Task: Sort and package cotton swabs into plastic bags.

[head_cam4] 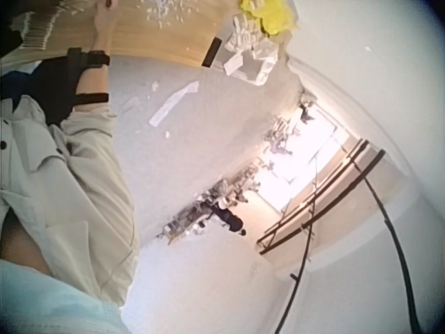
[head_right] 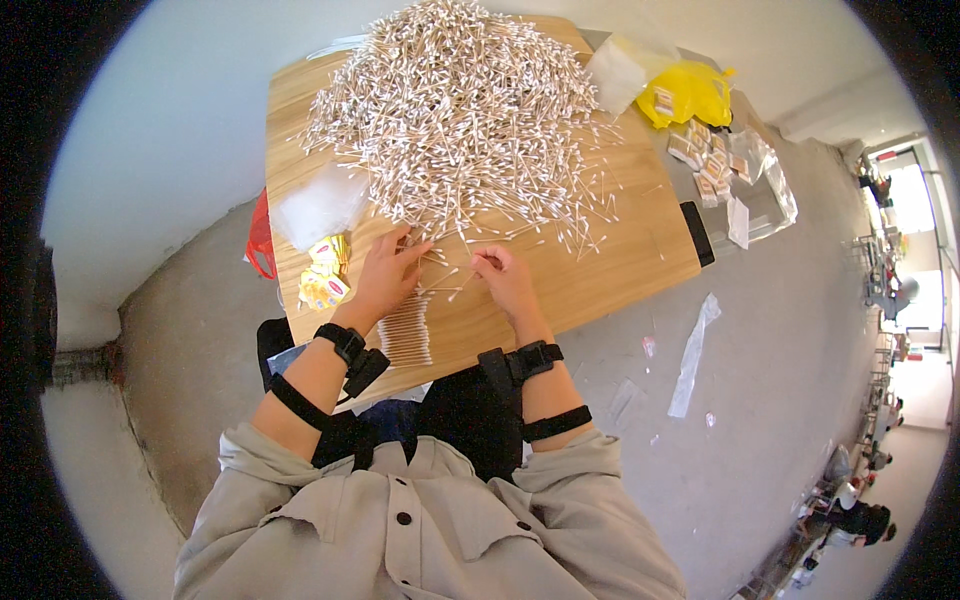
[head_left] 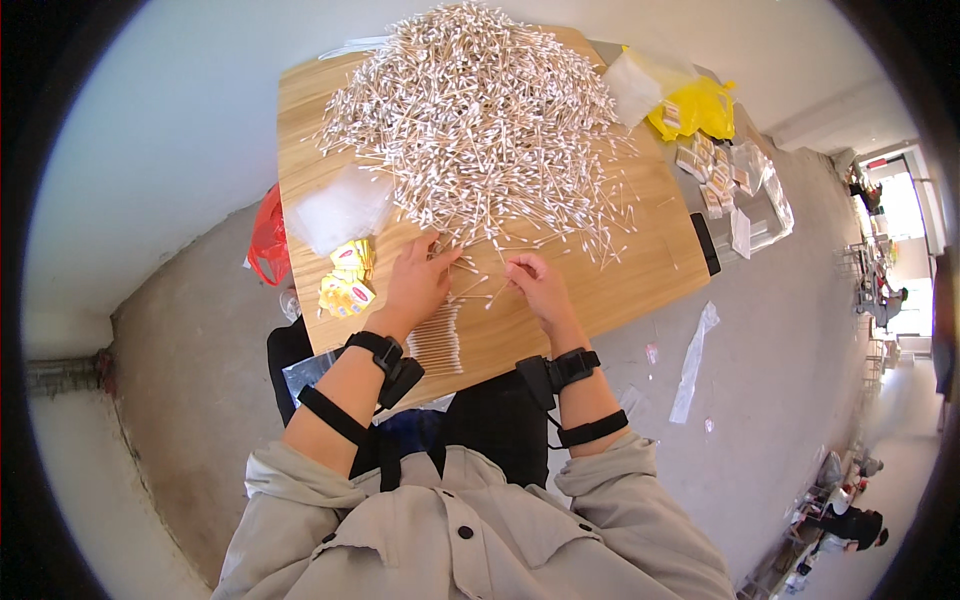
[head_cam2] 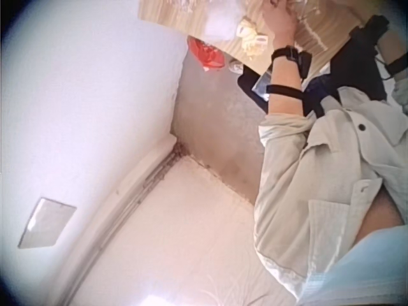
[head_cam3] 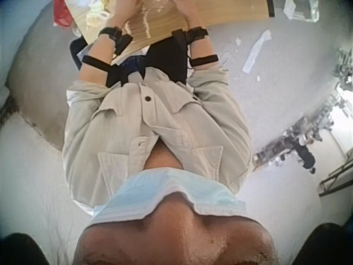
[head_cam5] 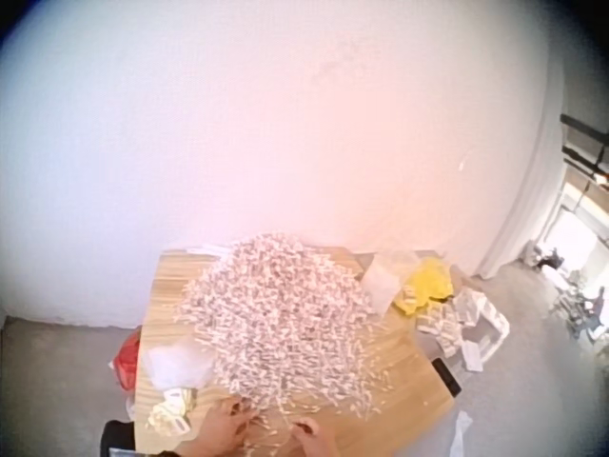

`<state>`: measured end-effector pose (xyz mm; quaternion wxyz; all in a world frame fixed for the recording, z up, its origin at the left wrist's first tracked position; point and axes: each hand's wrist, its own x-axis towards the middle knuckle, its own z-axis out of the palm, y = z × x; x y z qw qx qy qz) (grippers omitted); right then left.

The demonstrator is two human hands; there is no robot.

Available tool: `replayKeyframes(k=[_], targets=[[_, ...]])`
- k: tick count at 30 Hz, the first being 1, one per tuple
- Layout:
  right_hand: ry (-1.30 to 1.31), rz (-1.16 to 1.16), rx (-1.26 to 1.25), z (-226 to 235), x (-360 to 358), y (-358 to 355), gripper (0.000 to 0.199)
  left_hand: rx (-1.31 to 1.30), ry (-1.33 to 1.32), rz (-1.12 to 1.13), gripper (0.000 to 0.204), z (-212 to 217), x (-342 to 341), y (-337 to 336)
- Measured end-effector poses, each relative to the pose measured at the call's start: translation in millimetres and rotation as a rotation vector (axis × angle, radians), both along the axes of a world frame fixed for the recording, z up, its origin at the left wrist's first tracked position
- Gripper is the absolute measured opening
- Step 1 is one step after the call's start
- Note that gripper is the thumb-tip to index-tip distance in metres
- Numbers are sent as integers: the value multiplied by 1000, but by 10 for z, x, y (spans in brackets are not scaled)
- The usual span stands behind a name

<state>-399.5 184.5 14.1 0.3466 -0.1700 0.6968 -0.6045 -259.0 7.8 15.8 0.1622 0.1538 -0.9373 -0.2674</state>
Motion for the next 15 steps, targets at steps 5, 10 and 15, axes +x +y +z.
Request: replayKeyframes(k=[5, 10, 15], targets=[[-139, -232, -54, -135, 86, -102, 20, 30, 53, 5, 27, 17, 44, -13], [-37, -102, -99, -48, 370, -392, 21, -74, 54, 7, 16, 46, 157, -74], [20, -220, -15, -29, 404, -341, 21, -76, -8, 2, 18, 102, 184, -140]])
